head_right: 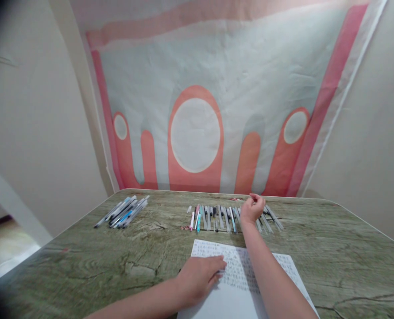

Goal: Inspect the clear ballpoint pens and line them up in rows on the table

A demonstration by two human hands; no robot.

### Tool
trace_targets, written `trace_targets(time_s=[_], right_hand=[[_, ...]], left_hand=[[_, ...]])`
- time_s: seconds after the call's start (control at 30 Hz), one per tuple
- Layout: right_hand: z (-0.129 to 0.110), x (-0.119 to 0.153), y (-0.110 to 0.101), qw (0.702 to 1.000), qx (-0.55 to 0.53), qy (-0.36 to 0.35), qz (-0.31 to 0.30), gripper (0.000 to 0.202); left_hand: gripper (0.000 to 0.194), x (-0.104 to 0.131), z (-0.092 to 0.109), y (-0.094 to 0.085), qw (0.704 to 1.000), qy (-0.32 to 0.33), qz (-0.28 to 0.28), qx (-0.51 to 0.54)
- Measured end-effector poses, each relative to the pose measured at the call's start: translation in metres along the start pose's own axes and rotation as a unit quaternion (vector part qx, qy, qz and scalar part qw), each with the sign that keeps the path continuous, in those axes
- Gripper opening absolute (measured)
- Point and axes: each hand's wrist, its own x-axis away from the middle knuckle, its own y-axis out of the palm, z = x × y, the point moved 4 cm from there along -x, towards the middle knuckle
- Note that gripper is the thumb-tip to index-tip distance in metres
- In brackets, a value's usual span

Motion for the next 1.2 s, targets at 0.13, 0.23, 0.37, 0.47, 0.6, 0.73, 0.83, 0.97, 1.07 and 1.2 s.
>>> trace_targets(time_s=[0.13,0.23,0.37,0.47,0.6,0.73,0.83,0.97,1.07,1.2], right_hand=[[-0.007,-0.015,0.014,0.999,-0.03,0.031,0.02,0.018],[-0.018,-0.012,0.033,0.998,-0.059,0.037,0.003,0.018],[-0.032,0.011,0.052,0.996,-0.069,0.01,-0.06,0.016],[-0.038,0.033,0.056,0.989,-0.059,-0.041,-0.132,0.015],[-0.039,0.047,0.053,0.98,-0.043,-0.081,-0.178,0.015],[-0.038,0.048,0.052,0.977,-0.038,-0.1,-0.185,0.013],[-0.035,0.048,0.053,0.976,-0.033,-0.107,-0.189,0.013],[-0.032,0.049,0.053,0.975,-0.026,-0.112,-0.192,0.013],[-0.032,0.05,0.053,0.973,-0.023,-0.116,-0.198,0.013],[-0.032,0.05,0.052,0.973,-0.021,-0.115,-0.197,0.013]], left_hand=[[0.032,0.005,0.014,0.013,1.0,-0.004,-0.022,0.002],[0.032,0.003,0.017,0.014,0.999,-0.008,-0.003,0.04],[0.035,-0.014,-0.011,-0.013,0.991,-0.028,0.044,0.12],[0.031,-0.039,-0.062,-0.053,0.983,-0.087,0.133,0.096],[0.019,-0.072,-0.137,-0.091,0.95,-0.213,0.23,-0.001],[0.015,-0.09,-0.18,-0.089,0.922,-0.315,0.223,-0.029],[0.021,-0.094,-0.193,-0.08,0.912,-0.347,0.214,-0.038],[0.026,-0.094,-0.201,-0.076,0.921,-0.335,0.193,-0.044],[0.024,-0.092,-0.205,-0.078,0.921,-0.338,0.186,-0.047],[0.023,-0.09,-0.205,-0.08,0.917,-0.346,0.188,-0.058]])
